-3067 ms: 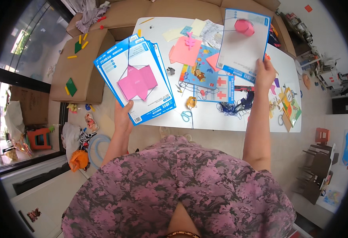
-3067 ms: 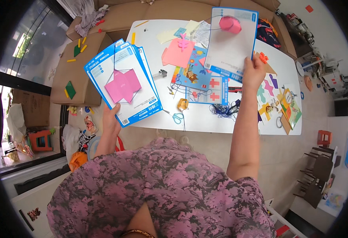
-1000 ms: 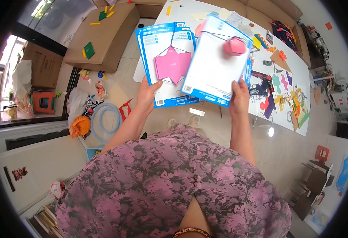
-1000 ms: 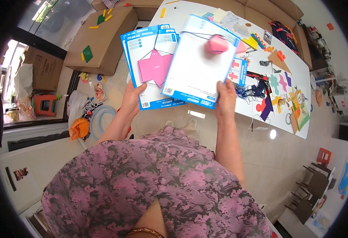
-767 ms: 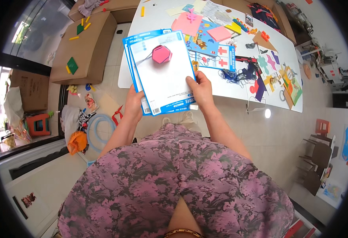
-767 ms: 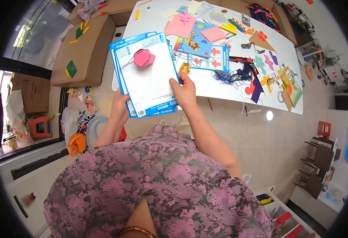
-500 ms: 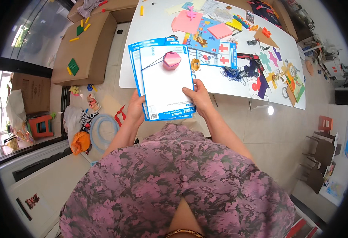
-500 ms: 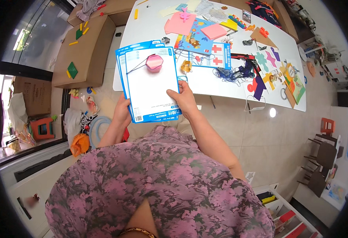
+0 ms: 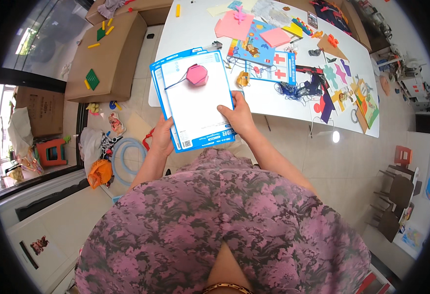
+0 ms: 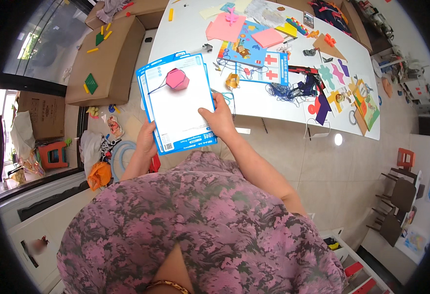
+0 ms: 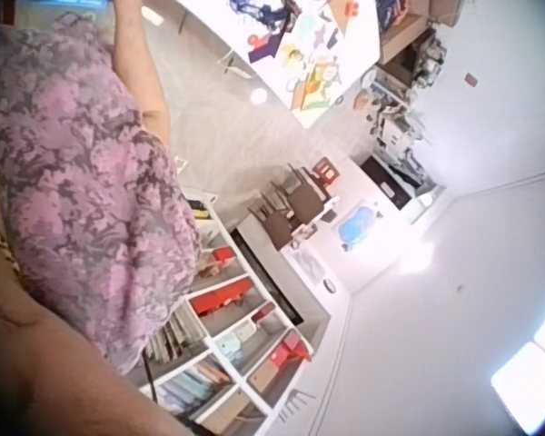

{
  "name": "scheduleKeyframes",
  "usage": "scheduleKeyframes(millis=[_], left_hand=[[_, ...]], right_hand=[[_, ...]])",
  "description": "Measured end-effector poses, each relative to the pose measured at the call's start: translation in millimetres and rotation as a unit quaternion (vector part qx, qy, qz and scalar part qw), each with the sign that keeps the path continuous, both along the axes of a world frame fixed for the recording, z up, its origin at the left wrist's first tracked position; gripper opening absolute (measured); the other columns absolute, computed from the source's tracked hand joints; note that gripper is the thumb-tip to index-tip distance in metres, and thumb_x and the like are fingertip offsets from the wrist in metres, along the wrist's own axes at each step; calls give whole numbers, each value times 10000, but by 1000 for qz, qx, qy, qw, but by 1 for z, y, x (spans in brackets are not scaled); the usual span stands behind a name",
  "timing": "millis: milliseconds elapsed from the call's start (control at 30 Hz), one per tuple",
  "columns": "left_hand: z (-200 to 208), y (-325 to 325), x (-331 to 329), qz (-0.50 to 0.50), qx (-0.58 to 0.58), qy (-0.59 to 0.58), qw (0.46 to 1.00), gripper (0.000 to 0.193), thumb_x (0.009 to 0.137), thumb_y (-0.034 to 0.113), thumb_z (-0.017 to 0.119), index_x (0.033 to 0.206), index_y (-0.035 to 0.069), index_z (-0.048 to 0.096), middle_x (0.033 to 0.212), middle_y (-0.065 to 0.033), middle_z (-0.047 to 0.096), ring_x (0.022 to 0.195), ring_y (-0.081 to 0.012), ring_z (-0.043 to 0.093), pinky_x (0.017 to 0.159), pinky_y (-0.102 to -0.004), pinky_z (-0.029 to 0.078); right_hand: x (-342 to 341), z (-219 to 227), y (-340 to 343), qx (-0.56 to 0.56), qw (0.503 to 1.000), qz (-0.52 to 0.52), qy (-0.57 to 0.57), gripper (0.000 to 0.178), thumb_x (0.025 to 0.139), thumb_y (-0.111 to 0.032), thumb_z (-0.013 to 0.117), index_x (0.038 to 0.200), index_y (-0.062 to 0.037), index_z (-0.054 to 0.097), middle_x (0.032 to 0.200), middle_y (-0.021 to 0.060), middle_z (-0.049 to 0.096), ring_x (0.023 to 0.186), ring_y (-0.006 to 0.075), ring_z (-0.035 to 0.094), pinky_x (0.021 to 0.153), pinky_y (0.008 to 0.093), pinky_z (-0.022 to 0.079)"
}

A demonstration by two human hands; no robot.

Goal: The person organizes a cluttered table by sorting various craft supplies, including colored paper, books, and cut-out shapes. They gather items into neat stacks and place them onto a nearby white bookshelf, clearing the workspace.

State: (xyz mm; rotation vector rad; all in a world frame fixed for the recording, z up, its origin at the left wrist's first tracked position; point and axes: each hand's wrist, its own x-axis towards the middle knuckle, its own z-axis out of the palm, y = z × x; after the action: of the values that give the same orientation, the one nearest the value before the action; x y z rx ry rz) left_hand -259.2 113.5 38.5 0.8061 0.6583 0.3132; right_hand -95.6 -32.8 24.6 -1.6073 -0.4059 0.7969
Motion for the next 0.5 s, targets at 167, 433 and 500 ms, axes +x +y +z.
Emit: scheduleKeyframes(millis=[167, 433, 500], left_hand=[[-16, 2, 1, 16, -10, 17, 1000, 401, 931, 139, 411, 1290, -10, 312, 1206, -180, 488, 1043, -260, 568, 823, -358, 518], [-4, -6, 47, 61, -32, 31, 997, 465, 903, 163, 477, 1297, -13, 303, 1246, -168, 460, 1112, -269, 512, 889, -377, 472], [-2, -14, 64, 14, 100, 96, 990, 493, 882, 137, 520, 1294, -11, 294, 1228, -161, 469, 1099, -269, 518, 889, -377, 472]], right_hand=[[2, 4, 7, 0, 998, 6, -55, 549, 762, -78, 643, 1229, 16, 370, 1060, 145, 564, 975, 180, 551, 831, 284, 446], [49, -16, 3, 16, 997, 29, -70, 632, 750, -105, 642, 1287, -8, 323, 1144, 226, 531, 1042, 320, 545, 883, 355, 423], [64, -3, -1, 24, 996, 24, -87, 682, 749, -120, 645, 1318, -7, 288, 1158, 234, 521, 1059, 337, 533, 894, 367, 416]])
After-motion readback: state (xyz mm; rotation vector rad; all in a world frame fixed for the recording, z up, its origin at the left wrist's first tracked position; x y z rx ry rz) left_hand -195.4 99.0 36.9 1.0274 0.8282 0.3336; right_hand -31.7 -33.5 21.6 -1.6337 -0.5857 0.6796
